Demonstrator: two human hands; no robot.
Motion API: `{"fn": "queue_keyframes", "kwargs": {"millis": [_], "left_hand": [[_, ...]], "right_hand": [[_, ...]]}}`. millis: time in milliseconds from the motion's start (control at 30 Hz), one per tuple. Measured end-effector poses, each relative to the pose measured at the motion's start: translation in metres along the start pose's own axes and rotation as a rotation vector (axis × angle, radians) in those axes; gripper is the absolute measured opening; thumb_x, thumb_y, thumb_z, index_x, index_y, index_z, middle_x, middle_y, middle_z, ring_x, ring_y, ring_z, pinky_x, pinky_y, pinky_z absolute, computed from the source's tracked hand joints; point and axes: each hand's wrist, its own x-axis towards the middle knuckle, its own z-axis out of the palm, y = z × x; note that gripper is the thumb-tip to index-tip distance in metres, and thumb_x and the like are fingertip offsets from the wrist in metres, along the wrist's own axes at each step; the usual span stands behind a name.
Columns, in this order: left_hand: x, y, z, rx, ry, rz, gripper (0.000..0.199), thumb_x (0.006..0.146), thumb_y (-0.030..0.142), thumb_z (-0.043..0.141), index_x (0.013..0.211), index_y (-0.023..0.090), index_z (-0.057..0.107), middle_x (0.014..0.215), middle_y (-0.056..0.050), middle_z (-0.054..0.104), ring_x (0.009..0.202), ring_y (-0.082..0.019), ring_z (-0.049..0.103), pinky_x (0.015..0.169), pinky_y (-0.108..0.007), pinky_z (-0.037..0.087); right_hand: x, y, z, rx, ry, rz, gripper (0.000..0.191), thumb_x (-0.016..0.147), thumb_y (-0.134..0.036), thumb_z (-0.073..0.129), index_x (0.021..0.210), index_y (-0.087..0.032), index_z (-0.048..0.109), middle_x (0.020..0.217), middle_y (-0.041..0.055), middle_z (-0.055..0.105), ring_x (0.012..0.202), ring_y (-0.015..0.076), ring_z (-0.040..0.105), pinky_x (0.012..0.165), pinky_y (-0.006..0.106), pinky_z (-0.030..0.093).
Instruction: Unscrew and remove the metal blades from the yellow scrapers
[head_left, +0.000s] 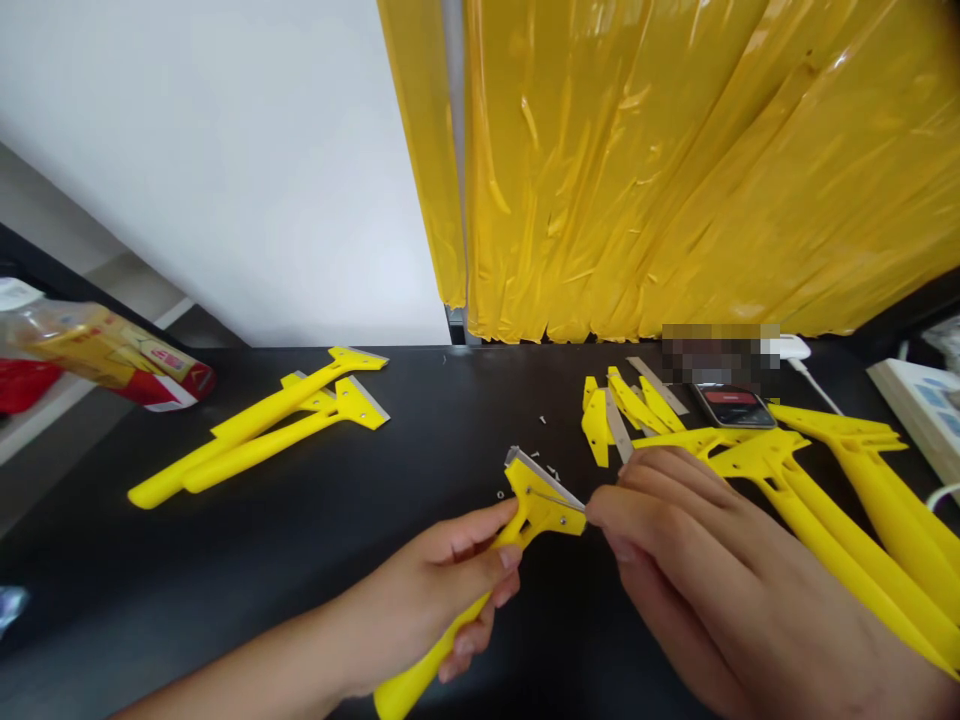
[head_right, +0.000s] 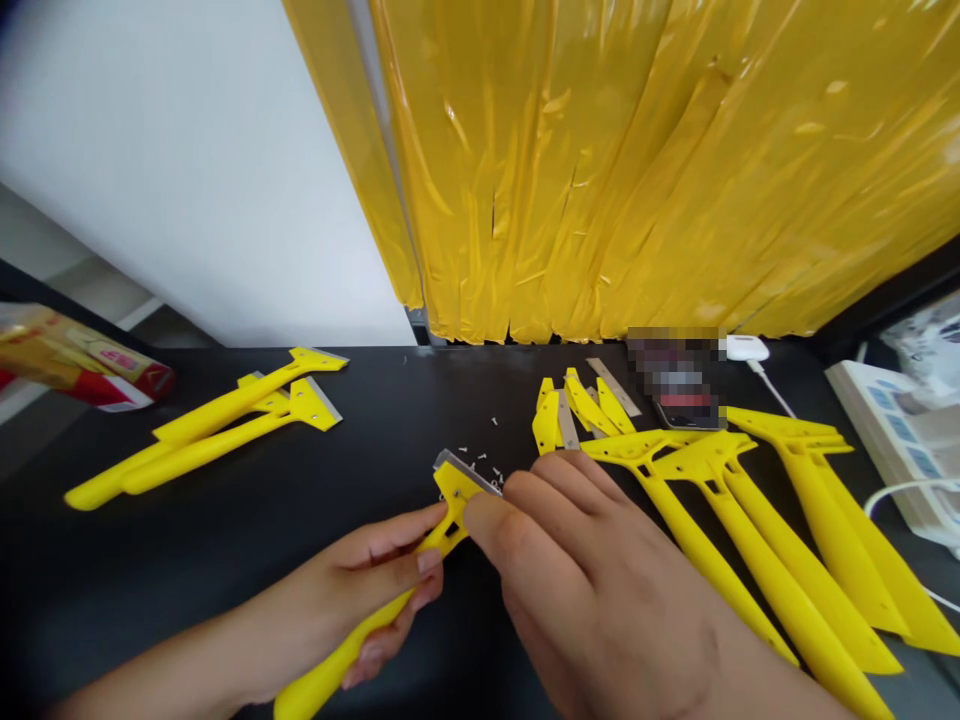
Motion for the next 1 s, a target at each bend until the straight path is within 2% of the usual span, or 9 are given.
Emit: {"fn": "queue_keyframes", "kwargs": {"millis": [167,267,433,533,667,1000], "left_hand": [[-0.001,0.003,-0.002,-0.05,-0.004,-0.04,0.026,0.105,0.045,0.062,0.121,0.024,0.061,0.09,0.003,0.053,0.05,-0.003,0.041,0.041,-0.014,0.037],[-0.001,0.004,-0.003,-0.079,-0.01,-0.05,0.026,0.105,0.045,0.063,0.121,0.025,0.06,0.091,0.003,0.053,0.049,-0.003,0.041,0.04,-0.014,0.036],[0.0,0.007,-0.004,-0.107,-0.03,-0.05,0.021,0.105,0.043,0.063,0.115,0.025,0.061,0.089,0.003,0.053,0.048,-0.003,0.041,0.039,-0.015,0.034],[-0.001,0.008,-0.005,-0.146,-0.034,-0.061,0.02,0.105,0.043,0.063,0.114,0.025,0.061,0.089,0.004,0.052,0.049,-0.002,0.04,0.04,-0.015,0.031],[-0.002,0.009,-0.007,-0.174,-0.047,-0.049,0.02,0.105,0.043,0.064,0.114,0.025,0.06,0.089,0.004,0.052,0.049,-0.002,0.04,0.041,-0.016,0.031],[-0.001,0.007,-0.01,-0.192,-0.063,-0.037,0.021,0.104,0.043,0.065,0.116,0.026,0.058,0.09,0.004,0.053,0.05,-0.003,0.043,0.041,-0.016,0.034]], "right_hand": [[0.006,0.002,-0.005,-0.049,0.001,0.042,0.019,0.102,-0.01,0.052,0.115,-0.019,0.062,0.092,0.0037,0.077,0.08,0.0216,0.071,0.088,0.04,0.051],[0.016,0.001,-0.008,-0.026,-0.028,0.076,0.026,0.099,-0.009,0.05,0.122,-0.018,0.06,0.101,0.0064,0.077,0.086,0.0221,0.073,0.091,0.04,0.052],[0.038,0.0,-0.011,-0.046,-0.081,0.087,0.017,0.099,-0.01,0.049,0.107,-0.018,0.063,0.084,0.0046,0.072,0.075,0.0249,0.07,0.073,0.04,0.049],[0.05,0.0,-0.011,-0.019,-0.114,0.073,0.017,0.098,-0.011,0.05,0.106,-0.017,0.064,0.087,0.006,0.072,0.079,0.0264,0.071,0.073,0.04,0.048],[0.06,0.001,-0.011,-0.048,-0.094,0.045,0.017,0.099,-0.011,0.051,0.106,-0.016,0.066,0.081,0.0037,0.071,0.072,0.0228,0.068,0.069,0.037,0.045],[0.063,0.011,-0.008,-0.054,-0.114,0.036,0.013,0.104,-0.019,0.053,0.11,-0.019,0.065,0.084,0.0023,0.071,0.072,0.02,0.064,0.071,0.034,0.045]]}}
